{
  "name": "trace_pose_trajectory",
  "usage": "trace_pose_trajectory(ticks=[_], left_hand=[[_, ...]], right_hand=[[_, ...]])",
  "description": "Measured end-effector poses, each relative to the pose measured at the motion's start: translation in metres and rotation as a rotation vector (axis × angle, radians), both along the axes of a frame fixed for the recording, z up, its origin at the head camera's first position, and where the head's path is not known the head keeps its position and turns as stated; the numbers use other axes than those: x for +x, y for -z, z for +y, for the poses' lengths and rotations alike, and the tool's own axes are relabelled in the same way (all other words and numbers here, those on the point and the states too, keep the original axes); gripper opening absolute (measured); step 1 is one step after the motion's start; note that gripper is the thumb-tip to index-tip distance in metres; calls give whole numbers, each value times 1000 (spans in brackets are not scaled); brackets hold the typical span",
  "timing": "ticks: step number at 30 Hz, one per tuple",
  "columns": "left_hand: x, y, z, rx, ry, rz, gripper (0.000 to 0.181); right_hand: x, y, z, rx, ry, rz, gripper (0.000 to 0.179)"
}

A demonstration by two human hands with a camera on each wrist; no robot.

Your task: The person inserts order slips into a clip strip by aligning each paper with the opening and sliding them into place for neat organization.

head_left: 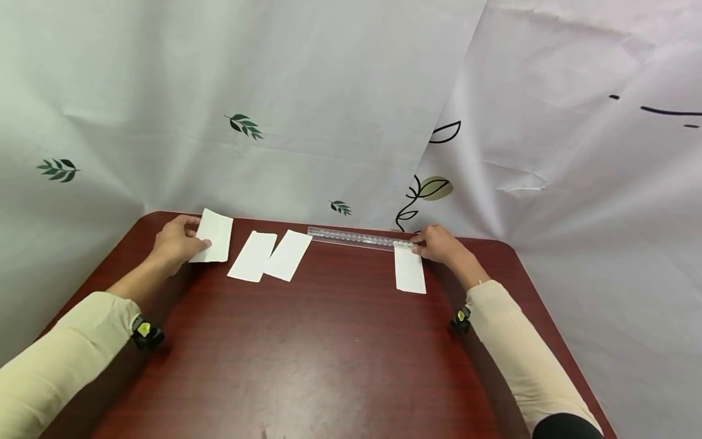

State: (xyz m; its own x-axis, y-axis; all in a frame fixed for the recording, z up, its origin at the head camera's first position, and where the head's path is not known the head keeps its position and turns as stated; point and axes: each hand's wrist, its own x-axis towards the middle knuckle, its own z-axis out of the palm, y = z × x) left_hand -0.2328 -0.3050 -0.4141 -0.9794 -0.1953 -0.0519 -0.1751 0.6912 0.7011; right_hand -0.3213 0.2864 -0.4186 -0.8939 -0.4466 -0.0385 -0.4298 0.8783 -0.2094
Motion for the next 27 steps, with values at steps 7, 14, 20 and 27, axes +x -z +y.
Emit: trace_pose_trajectory(ticks=[7, 14, 20, 27], left_hand=[[3, -2, 38, 206, 98, 0, 72], [7, -7, 79, 304, 169, -72, 73], [6, -6, 100, 338, 175, -127, 72], [5, -1, 114, 354, 164, -152, 72]], right_hand=[[-2, 0, 4, 26, -43, 27, 27], [-2, -2, 9, 24, -46, 23, 26], [-1, -2, 11, 2, -33, 29, 26], [0, 0, 12, -12, -2, -9, 27]])
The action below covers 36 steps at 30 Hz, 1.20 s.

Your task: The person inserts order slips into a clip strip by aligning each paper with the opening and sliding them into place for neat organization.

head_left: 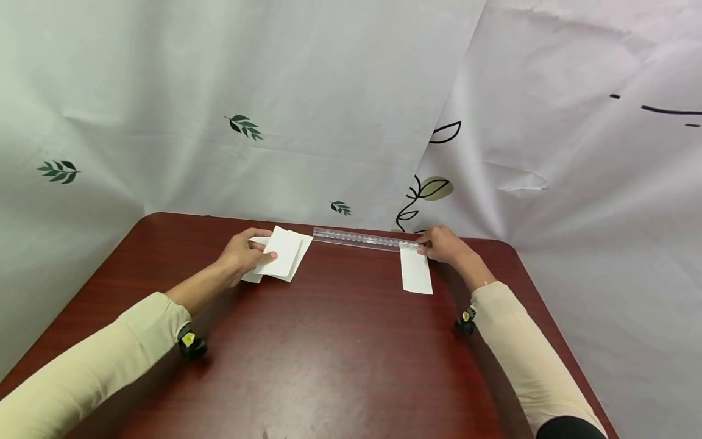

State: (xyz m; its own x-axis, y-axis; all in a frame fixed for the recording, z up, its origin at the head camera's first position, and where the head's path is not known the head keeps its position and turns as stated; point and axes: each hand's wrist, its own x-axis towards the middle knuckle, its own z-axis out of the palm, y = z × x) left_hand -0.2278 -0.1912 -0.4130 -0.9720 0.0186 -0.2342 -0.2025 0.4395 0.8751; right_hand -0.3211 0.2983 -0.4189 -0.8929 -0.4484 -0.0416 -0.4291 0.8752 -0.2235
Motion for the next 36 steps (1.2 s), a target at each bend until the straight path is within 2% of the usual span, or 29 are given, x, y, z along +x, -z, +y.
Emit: trace_pose_trajectory(ticks=[7, 15, 25, 36], left_hand=[[-3, 7, 17, -5, 21, -3, 70], [-6, 12, 35, 33, 4, 10, 67], [-11, 17, 48, 27, -10, -5, 64], [-16, 18, 60, 23, -24, -40, 63]], right_hand=[[0, -1, 2, -10, 17, -25, 29], [-1, 2, 3, -15, 19, 5, 27], [1, -1, 1, -12, 31, -24, 28], [0, 1, 0, -20, 23, 4, 28]])
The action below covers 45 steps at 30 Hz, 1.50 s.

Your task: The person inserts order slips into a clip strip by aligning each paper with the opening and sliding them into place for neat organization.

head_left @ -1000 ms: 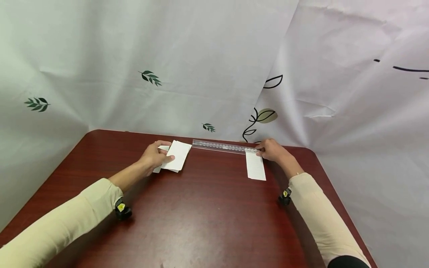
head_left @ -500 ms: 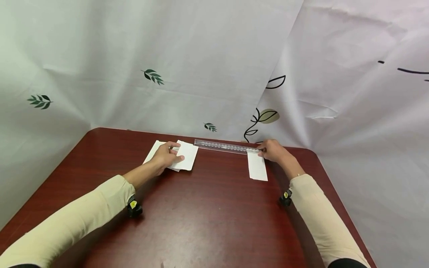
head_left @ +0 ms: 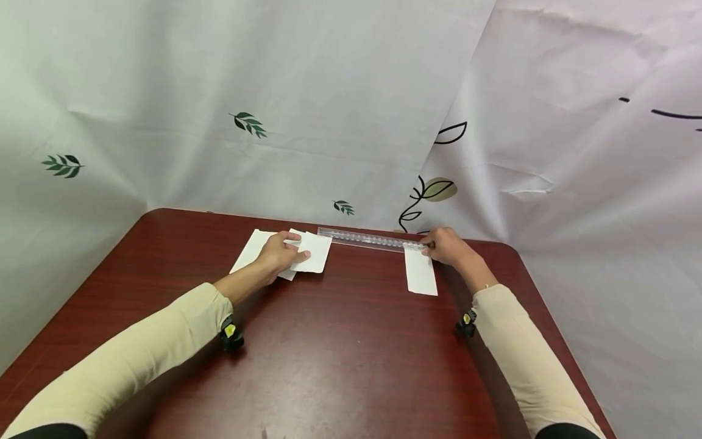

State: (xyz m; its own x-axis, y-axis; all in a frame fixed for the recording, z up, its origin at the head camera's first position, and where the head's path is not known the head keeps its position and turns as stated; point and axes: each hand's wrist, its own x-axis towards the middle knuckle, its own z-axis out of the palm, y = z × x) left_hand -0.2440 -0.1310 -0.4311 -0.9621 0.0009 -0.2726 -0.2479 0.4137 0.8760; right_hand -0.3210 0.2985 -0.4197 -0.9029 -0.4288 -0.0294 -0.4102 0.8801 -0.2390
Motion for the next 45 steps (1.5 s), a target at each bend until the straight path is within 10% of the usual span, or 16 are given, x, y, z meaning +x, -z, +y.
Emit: trace_pose_trajectory(ticks=[45], left_hand=[[-18, 3, 34, 56, 36, -15, 66]], right_hand=[[0, -1, -3, -2, 35, -22, 27]])
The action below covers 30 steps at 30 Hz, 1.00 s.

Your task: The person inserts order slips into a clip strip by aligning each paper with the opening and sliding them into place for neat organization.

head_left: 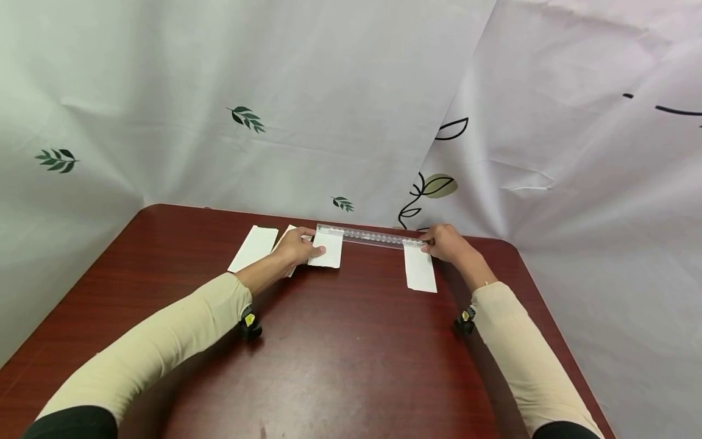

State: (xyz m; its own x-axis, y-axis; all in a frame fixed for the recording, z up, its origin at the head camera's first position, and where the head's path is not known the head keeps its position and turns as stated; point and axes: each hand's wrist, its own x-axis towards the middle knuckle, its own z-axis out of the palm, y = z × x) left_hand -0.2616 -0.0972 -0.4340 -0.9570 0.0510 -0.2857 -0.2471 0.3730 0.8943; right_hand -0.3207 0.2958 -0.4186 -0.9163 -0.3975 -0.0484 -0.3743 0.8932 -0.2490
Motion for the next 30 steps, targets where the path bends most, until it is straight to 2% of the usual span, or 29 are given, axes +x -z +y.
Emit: trace_pose_trajectory(ticks=[8, 15, 30], left_hand=[[1, 2, 1, 4, 64, -10, 68], [-1, 4, 3, 76, 70, -18, 71], [-5, 4, 4, 131, 99, -65, 76]], right_hand=[[0, 0, 1, 14, 7, 0, 29], [-2, 1, 0, 19, 12, -4, 30], [-1, 1, 1, 18, 12, -3, 29]])
